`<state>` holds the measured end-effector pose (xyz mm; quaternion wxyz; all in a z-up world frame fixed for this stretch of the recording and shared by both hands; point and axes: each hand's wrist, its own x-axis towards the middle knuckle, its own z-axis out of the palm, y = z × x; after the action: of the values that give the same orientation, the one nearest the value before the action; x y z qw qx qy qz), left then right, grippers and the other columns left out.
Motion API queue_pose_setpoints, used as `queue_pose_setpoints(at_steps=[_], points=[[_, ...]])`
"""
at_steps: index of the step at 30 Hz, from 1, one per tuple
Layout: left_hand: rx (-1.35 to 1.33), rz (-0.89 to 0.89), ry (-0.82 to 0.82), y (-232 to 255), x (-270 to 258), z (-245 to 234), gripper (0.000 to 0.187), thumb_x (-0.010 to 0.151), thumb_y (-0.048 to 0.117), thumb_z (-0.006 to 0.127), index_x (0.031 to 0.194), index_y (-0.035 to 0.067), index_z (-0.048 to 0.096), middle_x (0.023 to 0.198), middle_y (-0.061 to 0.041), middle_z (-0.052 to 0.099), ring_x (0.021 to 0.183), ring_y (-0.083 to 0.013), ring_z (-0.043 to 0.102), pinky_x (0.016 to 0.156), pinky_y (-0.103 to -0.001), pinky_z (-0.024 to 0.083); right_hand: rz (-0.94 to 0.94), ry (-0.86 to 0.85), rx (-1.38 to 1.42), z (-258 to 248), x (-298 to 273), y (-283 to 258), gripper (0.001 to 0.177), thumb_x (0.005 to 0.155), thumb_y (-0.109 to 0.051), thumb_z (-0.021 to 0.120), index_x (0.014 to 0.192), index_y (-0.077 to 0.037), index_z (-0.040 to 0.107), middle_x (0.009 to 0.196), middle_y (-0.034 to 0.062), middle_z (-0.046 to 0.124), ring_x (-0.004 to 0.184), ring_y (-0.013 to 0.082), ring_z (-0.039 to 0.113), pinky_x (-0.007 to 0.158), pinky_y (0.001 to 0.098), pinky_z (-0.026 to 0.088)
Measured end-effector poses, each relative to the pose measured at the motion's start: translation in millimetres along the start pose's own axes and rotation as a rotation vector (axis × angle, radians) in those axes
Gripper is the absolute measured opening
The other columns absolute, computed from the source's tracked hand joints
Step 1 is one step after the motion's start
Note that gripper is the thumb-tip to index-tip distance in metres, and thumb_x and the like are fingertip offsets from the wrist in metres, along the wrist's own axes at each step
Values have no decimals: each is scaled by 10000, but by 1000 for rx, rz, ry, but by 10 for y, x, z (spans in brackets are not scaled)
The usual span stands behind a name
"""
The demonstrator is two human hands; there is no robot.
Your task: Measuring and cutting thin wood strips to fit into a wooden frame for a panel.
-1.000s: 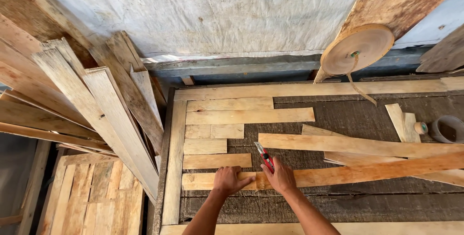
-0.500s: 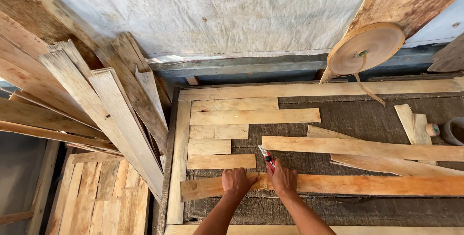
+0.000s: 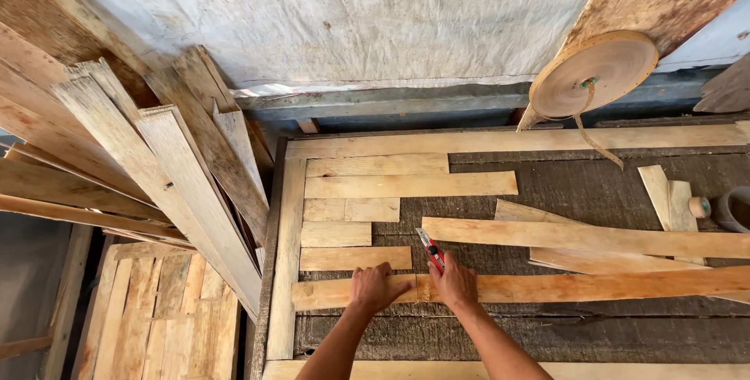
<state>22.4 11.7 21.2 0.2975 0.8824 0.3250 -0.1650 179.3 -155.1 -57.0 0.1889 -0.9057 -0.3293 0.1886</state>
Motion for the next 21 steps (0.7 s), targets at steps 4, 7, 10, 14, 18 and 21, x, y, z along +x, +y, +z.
queue_pose_setpoints(at_steps=[4, 7, 10, 14, 18, 21], points=[[59, 144, -25, 43, -168, -157, 833, 616, 698, 849, 1190, 159, 575, 968, -3, 660, 909, -200, 633, 979, -408, 447, 80, -86, 180, -304, -79, -184, 356, 1004, -435, 590, 1072, -99, 494, 705, -11, 599, 441, 102, 534, 479, 402, 571], [240, 245, -92, -56, -206, -2, 1076, 595, 651, 914, 1379, 114, 409, 1244, -73, 574, 1165, -241, 531, 1088, -451, 380, 146, -150, 84, -450, -132, -232, 316, 1025, -412, 594, 1055, -109, 513, 766, 17, 625, 576, 173, 599, 639, 436, 597], [365, 266, -63, -328, -64, 423, 1005, 746, 500, 877, 1495, 94, 344, 1308, -98, 537, 1260, -268, 483, 1109, -483, 370, -112, 113, -97, -362, -155, -104, 314, 934, -390, 693, 939, -104, 564, 841, 73, 655, 749, 228, 625, 786, 470, 528], [372, 242, 78, -338, -176, 508, 807, 904, 391, 770, 1514, 107, 326, 1361, -119, 495, 1316, -281, 446, 1163, -557, 292, -256, 319, -77, -335, -310, -105, 317, 910, -384, 679, 952, -94, 561, 857, 91, 649, 808, 233, 607, 722, 438, 542], [291, 207, 91, -247, -289, 445, 697, 957, 384, 699, 1515, 198, 325, 1458, -88, 435, 1439, -269, 351, 1258, -596, 139, -1, -39, 83, -291, -566, -181, 325, 1040, -415, 558, 1126, -102, 554, 785, 30, 668, 535, 149, 595, 415, 320, 507], [312, 154, 33, -313, -199, 591, 742, 1000, 410, 653, 1585, 206, 244, 1545, -102, 370, 1459, -269, 316, 1255, -609, 108, 29, -70, 115, -258, -760, -242, 434, 1064, -306, 487, 1452, -120, 437, 702, 46, 658, 422, 138, 538, 296, 293, 429]])
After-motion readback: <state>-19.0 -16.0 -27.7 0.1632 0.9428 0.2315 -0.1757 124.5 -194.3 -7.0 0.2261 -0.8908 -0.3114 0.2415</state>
